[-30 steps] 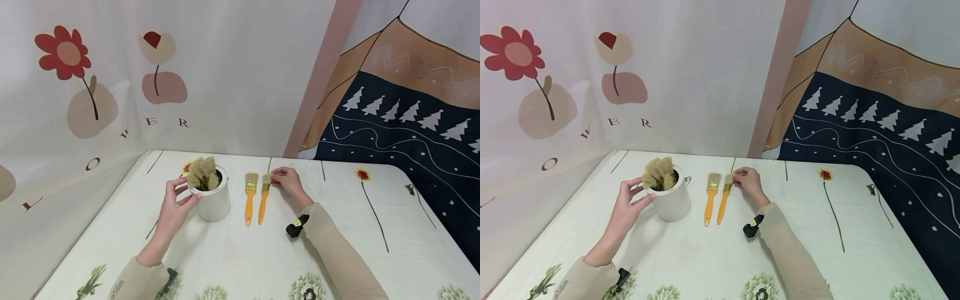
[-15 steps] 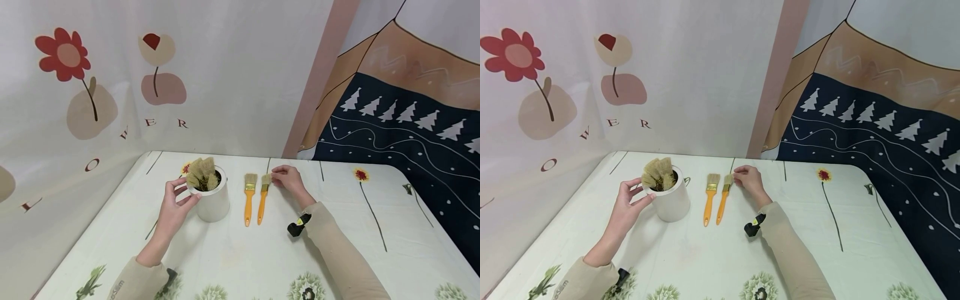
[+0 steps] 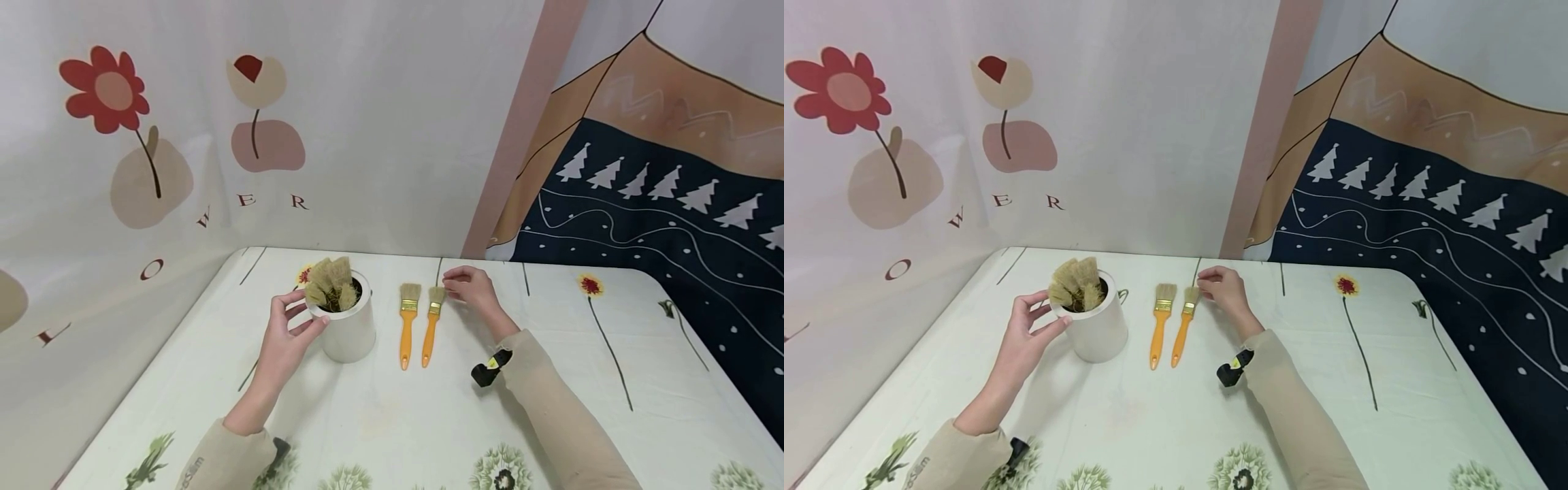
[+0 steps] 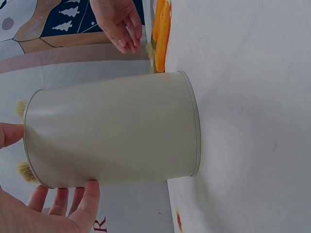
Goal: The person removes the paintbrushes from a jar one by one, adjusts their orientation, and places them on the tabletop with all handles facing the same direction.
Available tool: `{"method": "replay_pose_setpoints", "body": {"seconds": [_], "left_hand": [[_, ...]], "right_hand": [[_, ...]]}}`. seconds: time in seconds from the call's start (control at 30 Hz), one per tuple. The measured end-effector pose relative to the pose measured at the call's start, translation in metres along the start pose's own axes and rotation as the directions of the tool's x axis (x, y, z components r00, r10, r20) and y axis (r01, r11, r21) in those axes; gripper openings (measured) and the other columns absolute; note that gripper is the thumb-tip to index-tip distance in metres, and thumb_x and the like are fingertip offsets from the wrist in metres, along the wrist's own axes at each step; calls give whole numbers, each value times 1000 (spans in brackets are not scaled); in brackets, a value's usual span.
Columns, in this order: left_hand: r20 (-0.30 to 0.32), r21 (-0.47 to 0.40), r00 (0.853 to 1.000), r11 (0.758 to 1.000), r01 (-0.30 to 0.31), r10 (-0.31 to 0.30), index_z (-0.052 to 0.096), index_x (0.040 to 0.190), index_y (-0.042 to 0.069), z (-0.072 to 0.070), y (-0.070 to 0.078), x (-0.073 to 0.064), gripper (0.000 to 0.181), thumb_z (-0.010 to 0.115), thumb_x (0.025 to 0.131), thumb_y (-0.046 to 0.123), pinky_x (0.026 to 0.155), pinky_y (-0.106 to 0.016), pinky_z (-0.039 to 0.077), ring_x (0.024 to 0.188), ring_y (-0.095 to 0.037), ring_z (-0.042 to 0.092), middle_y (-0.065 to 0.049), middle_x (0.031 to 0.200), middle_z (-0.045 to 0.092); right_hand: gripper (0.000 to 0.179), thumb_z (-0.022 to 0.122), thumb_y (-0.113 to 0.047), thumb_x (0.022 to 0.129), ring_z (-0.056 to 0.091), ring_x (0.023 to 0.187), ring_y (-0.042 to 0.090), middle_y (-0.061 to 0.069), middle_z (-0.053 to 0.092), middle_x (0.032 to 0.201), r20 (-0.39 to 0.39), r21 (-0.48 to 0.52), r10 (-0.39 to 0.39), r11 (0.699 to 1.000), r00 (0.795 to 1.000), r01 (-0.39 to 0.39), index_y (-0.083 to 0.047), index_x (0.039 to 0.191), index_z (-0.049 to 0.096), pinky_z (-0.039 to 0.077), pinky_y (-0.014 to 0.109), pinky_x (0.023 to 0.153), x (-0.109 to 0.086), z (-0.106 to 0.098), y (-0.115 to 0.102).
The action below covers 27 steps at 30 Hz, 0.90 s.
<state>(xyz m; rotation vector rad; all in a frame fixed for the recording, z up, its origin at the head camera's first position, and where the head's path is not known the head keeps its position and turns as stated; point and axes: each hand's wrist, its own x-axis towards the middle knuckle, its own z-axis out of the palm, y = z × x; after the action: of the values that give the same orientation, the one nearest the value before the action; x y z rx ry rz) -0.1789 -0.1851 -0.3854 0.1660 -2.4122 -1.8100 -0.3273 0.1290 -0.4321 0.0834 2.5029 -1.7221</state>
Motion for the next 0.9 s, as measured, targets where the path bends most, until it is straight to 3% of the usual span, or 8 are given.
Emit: {"method": "replay_pose_setpoints", "body": {"seconds": [0.37,0.9], "left_hand": [[3,-2,1000,1000,4,-4,27,144,4,-1,0,0,64,67,95,17,111,-36,49,143,-29,39,-13,157,30],[10,-2,1000,1000,-2,2,26,144,4,-1,1,0,65,66,95,17,115,-46,45,144,-30,38,-12,158,29]], "right_hand": [[24,65,-5,94,66,91,12,19,69,115,14,31,-52,998,999,51,2,118,65,61,39,93,-6,1,-10],[25,67,-11,95,68,103,21,18,68,121,60,33,-90,996,994,88,-2,119,66,60,36,94,-26,10,-23]]}}
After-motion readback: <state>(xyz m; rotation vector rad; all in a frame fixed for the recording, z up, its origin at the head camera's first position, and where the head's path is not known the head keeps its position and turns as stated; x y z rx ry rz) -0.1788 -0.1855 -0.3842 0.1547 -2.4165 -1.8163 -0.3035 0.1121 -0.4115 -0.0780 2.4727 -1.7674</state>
